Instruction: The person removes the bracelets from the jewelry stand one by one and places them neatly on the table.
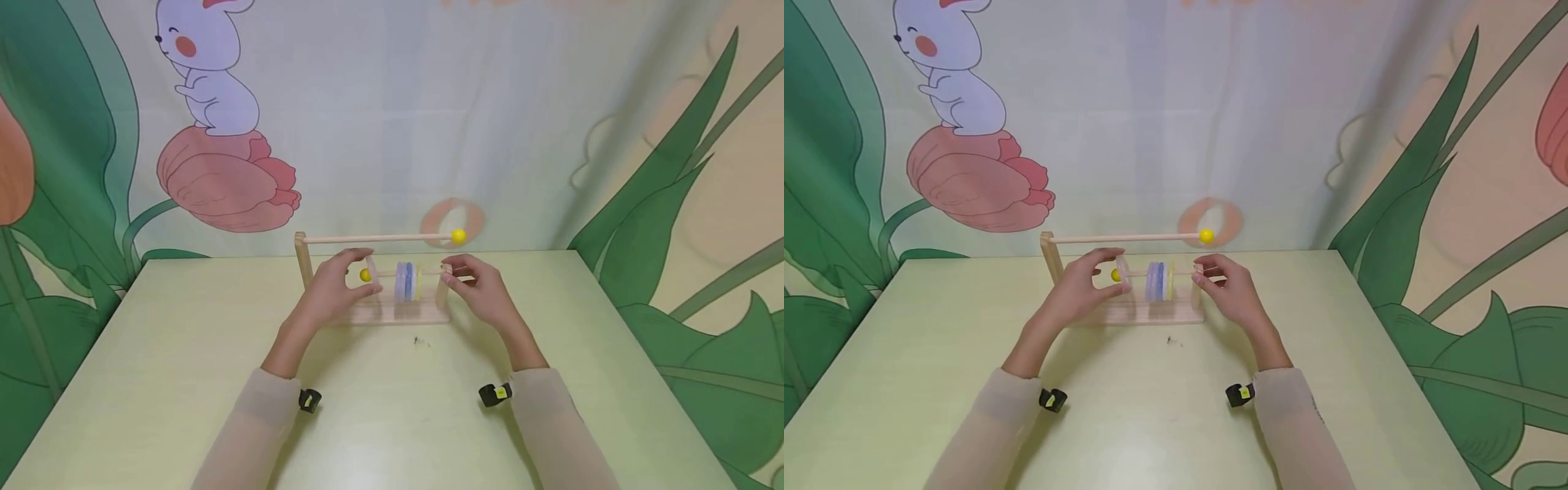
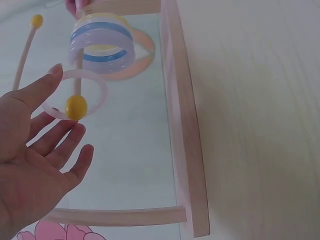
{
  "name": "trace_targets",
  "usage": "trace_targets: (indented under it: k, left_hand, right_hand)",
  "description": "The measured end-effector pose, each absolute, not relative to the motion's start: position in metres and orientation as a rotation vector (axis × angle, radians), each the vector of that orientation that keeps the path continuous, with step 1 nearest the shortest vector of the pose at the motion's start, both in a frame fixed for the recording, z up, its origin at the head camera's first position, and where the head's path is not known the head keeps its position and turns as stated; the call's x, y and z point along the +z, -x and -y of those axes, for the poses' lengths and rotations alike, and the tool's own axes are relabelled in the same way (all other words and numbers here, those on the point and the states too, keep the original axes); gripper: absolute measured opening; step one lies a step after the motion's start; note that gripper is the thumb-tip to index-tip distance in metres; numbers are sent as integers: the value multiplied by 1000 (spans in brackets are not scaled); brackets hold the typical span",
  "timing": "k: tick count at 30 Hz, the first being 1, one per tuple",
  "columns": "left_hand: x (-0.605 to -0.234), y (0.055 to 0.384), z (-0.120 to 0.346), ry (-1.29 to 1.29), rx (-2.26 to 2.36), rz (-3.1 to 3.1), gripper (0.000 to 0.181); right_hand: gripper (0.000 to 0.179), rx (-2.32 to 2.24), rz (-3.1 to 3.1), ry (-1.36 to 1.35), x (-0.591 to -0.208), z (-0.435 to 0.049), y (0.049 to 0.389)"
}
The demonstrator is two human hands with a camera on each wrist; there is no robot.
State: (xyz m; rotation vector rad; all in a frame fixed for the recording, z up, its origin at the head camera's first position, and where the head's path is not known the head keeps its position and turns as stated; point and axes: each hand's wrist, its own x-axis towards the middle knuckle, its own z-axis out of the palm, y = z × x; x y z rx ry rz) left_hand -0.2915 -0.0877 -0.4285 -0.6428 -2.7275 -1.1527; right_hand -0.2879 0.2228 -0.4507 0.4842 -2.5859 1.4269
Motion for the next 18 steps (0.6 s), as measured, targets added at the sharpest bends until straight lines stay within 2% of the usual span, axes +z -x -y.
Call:
trace_targets:
  k: [18]
  left_hand:
    - [-429,285,108,806,-1055,2696,65]
  right_hand:
    - [36,1412,2595,-473,-453,-224,291]
